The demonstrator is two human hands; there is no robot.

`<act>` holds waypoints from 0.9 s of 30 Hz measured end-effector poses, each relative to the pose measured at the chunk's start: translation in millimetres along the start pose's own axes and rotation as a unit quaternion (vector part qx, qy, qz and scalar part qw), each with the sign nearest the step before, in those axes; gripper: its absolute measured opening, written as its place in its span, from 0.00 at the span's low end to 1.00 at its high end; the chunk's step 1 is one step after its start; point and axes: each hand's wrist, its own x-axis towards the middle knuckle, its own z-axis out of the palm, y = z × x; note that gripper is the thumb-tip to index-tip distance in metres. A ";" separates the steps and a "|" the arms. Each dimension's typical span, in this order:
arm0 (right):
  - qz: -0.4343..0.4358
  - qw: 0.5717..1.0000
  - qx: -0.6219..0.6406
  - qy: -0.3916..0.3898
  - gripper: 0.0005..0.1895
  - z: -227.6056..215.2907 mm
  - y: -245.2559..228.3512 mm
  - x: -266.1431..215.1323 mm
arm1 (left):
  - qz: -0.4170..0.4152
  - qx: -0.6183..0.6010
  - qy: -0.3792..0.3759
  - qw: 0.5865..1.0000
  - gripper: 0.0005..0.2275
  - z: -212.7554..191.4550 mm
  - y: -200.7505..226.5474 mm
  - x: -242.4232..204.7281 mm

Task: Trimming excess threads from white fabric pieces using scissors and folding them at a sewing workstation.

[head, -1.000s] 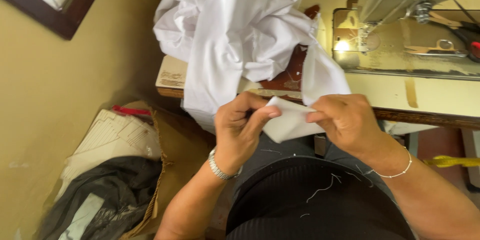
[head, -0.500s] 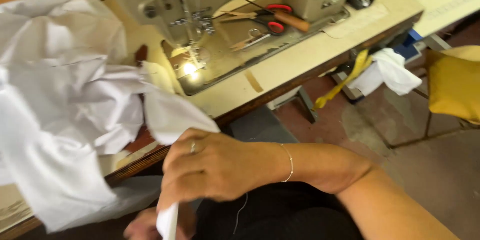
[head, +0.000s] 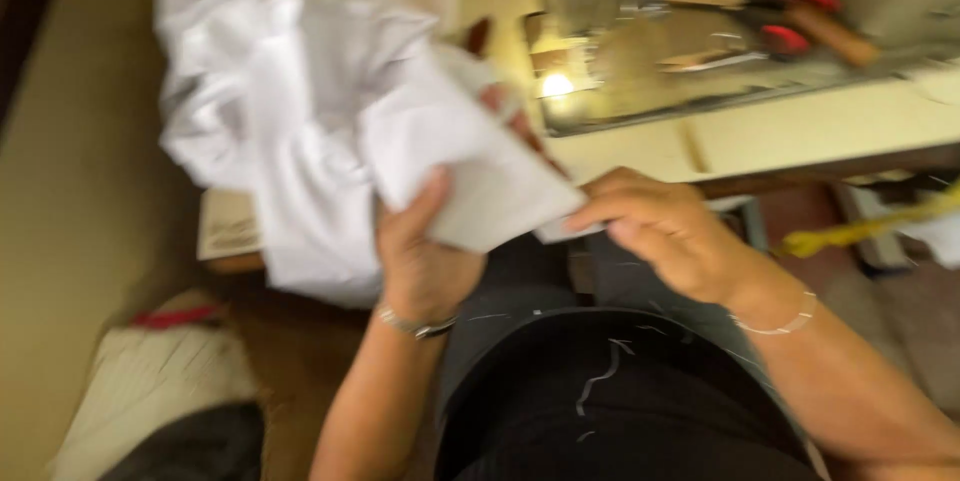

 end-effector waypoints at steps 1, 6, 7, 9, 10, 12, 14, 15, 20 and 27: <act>-0.009 1.000 0.015 -0.012 0.18 4.2 1.2 -0.7 | 0.017 0.007 0.011 1.000 0.21 2.5 3.3 -2.9; 0.306 0.939 -0.023 0.156 0.20 22.2 -8.7 3.9 | -0.048 -0.029 -0.095 0.994 0.36 10.2 17.2 -4.6; 0.305 0.940 -0.020 0.154 0.20 24.2 -8.6 4.3 | -0.045 -0.028 -0.094 0.994 0.36 6.0 17.3 -4.7; 0.416 0.901 -0.039 0.121 0.09 27.9 -8.2 2.7 | -0.018 -0.014 -0.137 0.990 0.33 -3.2 15.4 -5.6; 0.417 0.901 -0.037 0.118 0.09 30.0 -6.9 -5.2 | -0.017 -0.013 -0.134 0.991 0.33 -1.4 13.7 -6.4; 0.393 0.893 -0.201 0.087 0.09 32.7 -4.2 -19.9 | -0.023 -0.028 -0.009 0.999 0.33 3.3 10.2 -7.1; 0.360 0.903 -0.219 0.084 0.12 37.3 -10.1 -30.2 | -0.023 -0.004 0.041 0.999 0.31 7.4 5.6 -7.5; 0.332 0.909 -0.237 0.084 0.16 39.4 -13.6 -36.7 | -0.029 0.019 0.092 0.995 0.30 9.6 2.4 -8.1; 0.332 0.912 -0.235 0.057 0.17 44.2 -23.6 -52.5 | -0.062 0.060 0.150 0.985 0.24 19.6 2.1 -13.3; 0.321 0.922 -0.212 0.045 0.12 39.8 -33.4 -55.4 | -0.047 0.051 0.123 0.990 0.17 16.0 1.5 -14.8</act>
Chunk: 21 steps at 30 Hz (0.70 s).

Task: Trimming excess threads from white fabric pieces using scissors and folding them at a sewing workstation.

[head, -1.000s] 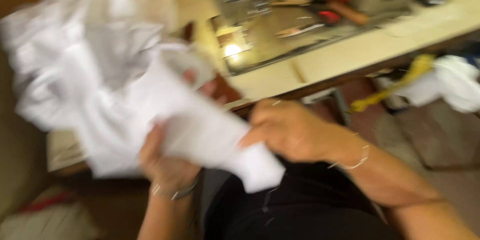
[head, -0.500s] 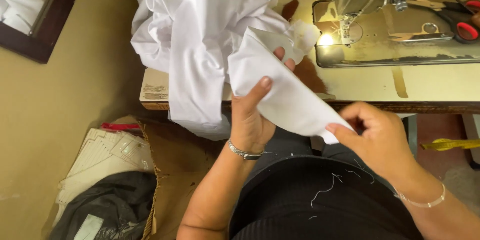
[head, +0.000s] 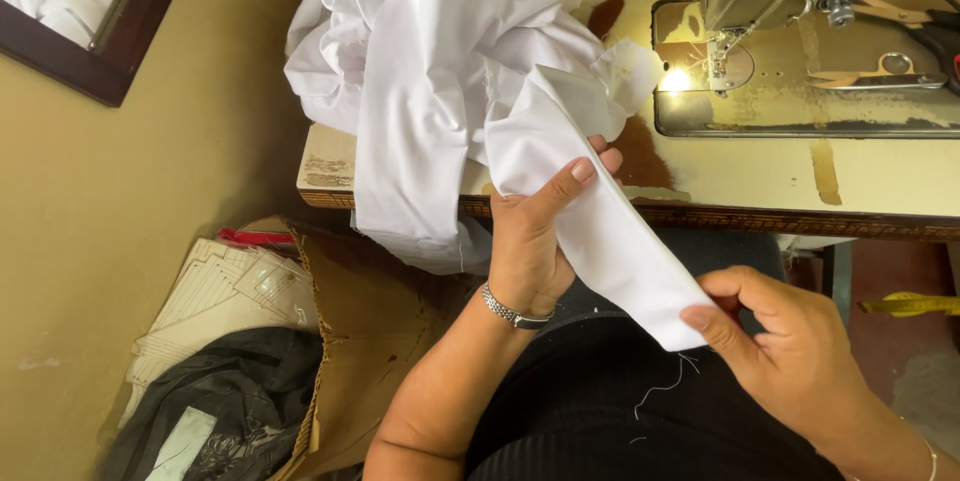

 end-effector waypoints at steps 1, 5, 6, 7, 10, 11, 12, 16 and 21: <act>0.002 1.000 0.000 0.001 0.12 -0.3 -0.6 -0.2 | -0.002 0.000 0.000 1.000 0.17 0.5 -0.2 -0.5; -0.063 0.997 0.016 0.051 0.09 2.5 -5.8 3.8 | 0.001 0.001 0.017 1.000 0.23 1.5 1.6 0.1; -0.113 0.989 -0.005 0.091 0.08 3.6 -7.2 4.6 | -0.002 -0.003 0.022 1.000 0.25 1.7 1.2 0.7; -0.113 0.989 -0.006 0.092 0.08 2.9 -9.4 6.0 | -0.002 -0.004 0.021 1.000 0.25 0.8 4.3 4.9; -0.186 0.973 -0.015 0.137 0.07 1.9 -10.7 10.2 | 0.068 -0.025 -0.046 0.996 0.31 -4.7 15.9 24.7; -0.191 0.969 -0.028 0.153 0.08 3.2 -7.9 11.9 | 0.077 -0.008 -0.047 0.996 0.28 -8.7 22.2 36.0; -0.195 0.965 -0.041 0.170 0.09 4.7 -5.1 12.7 | 0.084 0.008 -0.049 0.995 0.25 -12.9 27.9 47.3; -0.146 0.973 -0.048 0.173 0.10 21.9 11.5 24.4 | 0.108 0.060 -0.096 0.988 0.15 -25.1 41.8 92.3; 0.044 0.993 0.057 0.094 0.12 57.8 35.2 34.4 | 0.214 0.299 -0.202 0.908 0.05 -33.2 29.5 134.7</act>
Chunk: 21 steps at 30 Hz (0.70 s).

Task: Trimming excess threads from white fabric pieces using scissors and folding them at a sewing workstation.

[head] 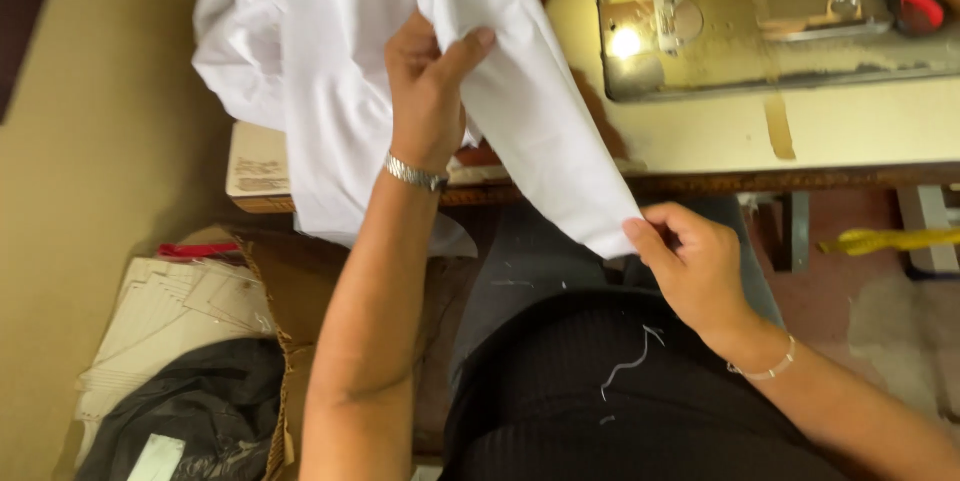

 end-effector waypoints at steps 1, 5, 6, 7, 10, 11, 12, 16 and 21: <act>0.010 1.000 -0.002 -0.002 0.12 3.7 3.9 -0.6 | -0.010 -0.003 -0.002 1.000 0.05 -2.5 -12.1 -0.1; 0.060 0.997 0.045 -0.008 0.13 11.0 16.4 1.0 | -0.141 0.256 0.005 0.956 0.15 -11.3 -25.8 -0.9; 0.084 0.995 0.056 -0.003 0.12 11.9 18.4 1.5 | -0.160 0.463 -0.019 0.872 0.29 -14.4 -20.7 -1.9; 0.083 0.995 0.057 -0.001 0.12 11.1 17.7 2.4 | -0.158 0.464 -0.019 0.872 0.29 -9.6 -11.1 -17.0; 0.068 0.995 0.078 0.010 0.11 11.0 16.9 4.6 | 0.131 0.672 0.074 0.725 0.29 10.8 7.9 -57.2; 0.060 0.992 0.103 0.031 0.08 12.4 17.5 5.0 | 0.166 0.674 -0.050 0.718 0.19 21.1 8.1 -68.3; 0.052 0.989 0.128 0.051 0.05 14.3 17.8 4.9 | 0.200 0.664 -0.173 0.700 0.09 30.7 8.5 -79.9; 0.010 0.993 0.110 0.048 0.05 17.5 19.7 9.0 | 0.440 0.534 -0.220 0.688 0.03 37.9 -22.7 -96.6; 0.039 0.987 0.151 0.030 0.10 23.1 26.6 8.7 | 0.413 0.510 -0.227 0.720 0.12 33.8 -40.3 -87.8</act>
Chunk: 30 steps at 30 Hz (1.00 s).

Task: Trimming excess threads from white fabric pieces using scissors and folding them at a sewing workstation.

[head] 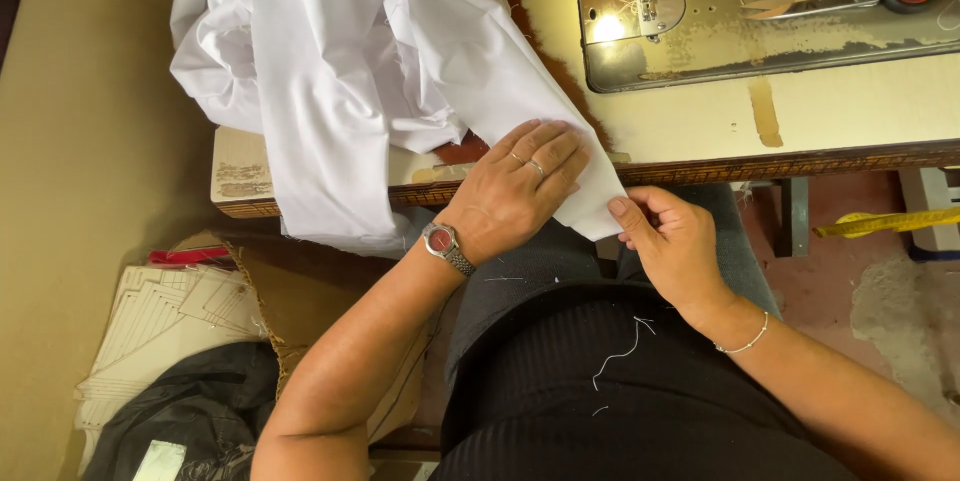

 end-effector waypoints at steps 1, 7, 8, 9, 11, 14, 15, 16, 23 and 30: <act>0.001 1.000 -0.001 0.000 0.10 0.0 0.7 0.3 | -0.001 -0.001 0.000 1.000 0.12 1.9 -0.2 -0.5; 0.014 1.000 -0.004 -0.021 0.13 2.4 6.5 4.4 | 0.000 -0.005 -0.062 0.998 0.22 -2.9 -5.6 1.8; 0.026 0.999 0.012 -0.027 0.13 2.2 7.6 4.0 | 0.000 -0.005 -0.078 0.997 0.25 -1.0 -6.6 -0.4; 0.039 0.998 0.028 -0.034 0.13 1.8 8.7 3.6 | 0.000 -0.005 -0.094 0.996 0.29 1.1 -7.6 -2.5; 0.057 0.996 0.058 -0.038 0.13 1.9 19.9 5.6 | -0.012 -0.025 -0.120 0.992 0.34 -1.9 -8.0 0.5; 0.081 0.991 0.096 -0.045 0.14 1.6 26.7 6.6 | -0.031 -0.056 -0.161 0.985 0.40 -0.6 -10.3 -0.6; 0.087 0.989 0.105 -0.048 0.14 2.1 27.0 6.9 | -0.039 -0.069 -0.177 0.981 0.43 0.1 -11.7 -2.0; 0.088 0.990 0.104 -0.048 0.14 2.3 29.5 7.3 | -0.040 -0.069 -0.176 0.981 0.43 -0.6 -12.2 -1.9; 0.100 0.990 0.083 -0.056 0.20 8.8 64.6 13.9 | -0.005 -0.026 -0.232 0.972 0.45 -2.0 1.8 -3.5; 0.146 0.984 0.072 -0.066 0.22 15.9 79.7 9.1 | 0.000 -0.032 -0.172 0.985 0.36 -2.3 15.5 -5.6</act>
